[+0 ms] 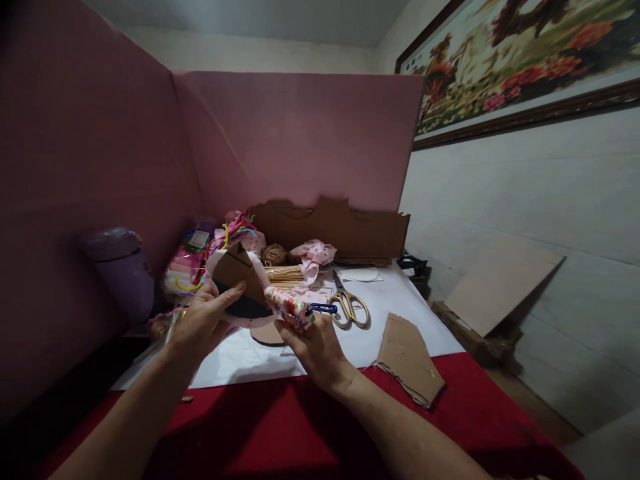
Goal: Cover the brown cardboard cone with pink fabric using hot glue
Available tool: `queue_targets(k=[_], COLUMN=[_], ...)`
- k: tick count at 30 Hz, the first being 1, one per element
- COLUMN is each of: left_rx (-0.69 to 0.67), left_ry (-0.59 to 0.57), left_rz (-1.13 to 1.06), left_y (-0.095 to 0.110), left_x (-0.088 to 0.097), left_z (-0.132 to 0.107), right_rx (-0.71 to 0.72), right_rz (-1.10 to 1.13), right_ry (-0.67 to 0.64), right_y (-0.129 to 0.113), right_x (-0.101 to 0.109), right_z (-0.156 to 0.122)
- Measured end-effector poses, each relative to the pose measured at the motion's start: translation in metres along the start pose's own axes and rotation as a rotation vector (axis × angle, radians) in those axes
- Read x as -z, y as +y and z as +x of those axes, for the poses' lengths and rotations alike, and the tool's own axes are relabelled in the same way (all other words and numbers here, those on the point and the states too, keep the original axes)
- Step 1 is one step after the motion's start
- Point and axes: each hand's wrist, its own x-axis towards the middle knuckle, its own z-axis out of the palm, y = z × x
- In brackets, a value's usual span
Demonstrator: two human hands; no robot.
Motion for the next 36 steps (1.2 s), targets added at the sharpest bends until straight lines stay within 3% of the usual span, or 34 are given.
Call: queue_targets(k=[16, 28, 36], left_rx=[-0.077, -0.017, -0.059], left_ry=[0.001, 0.013, -0.005], left_rz=[-0.015, 0.016, 0.005], left_y=[-0.0011, -0.0005, -0.0009], left_x=[0.0048, 0.0016, 0.0041], left_z=[0.0038, 0.0004, 0.0017], right_rx=[-0.036, -0.023, -0.021], right_rz=[0.023, 0.008, 0.022], right_ry=[-0.016, -0.003, -0.015], right_y=[-0.0014, -0.0011, -0.0040], right_x=[0.0005, 0.0002, 0.0009], right_z=[0.0008, 0.0004, 0.0021])
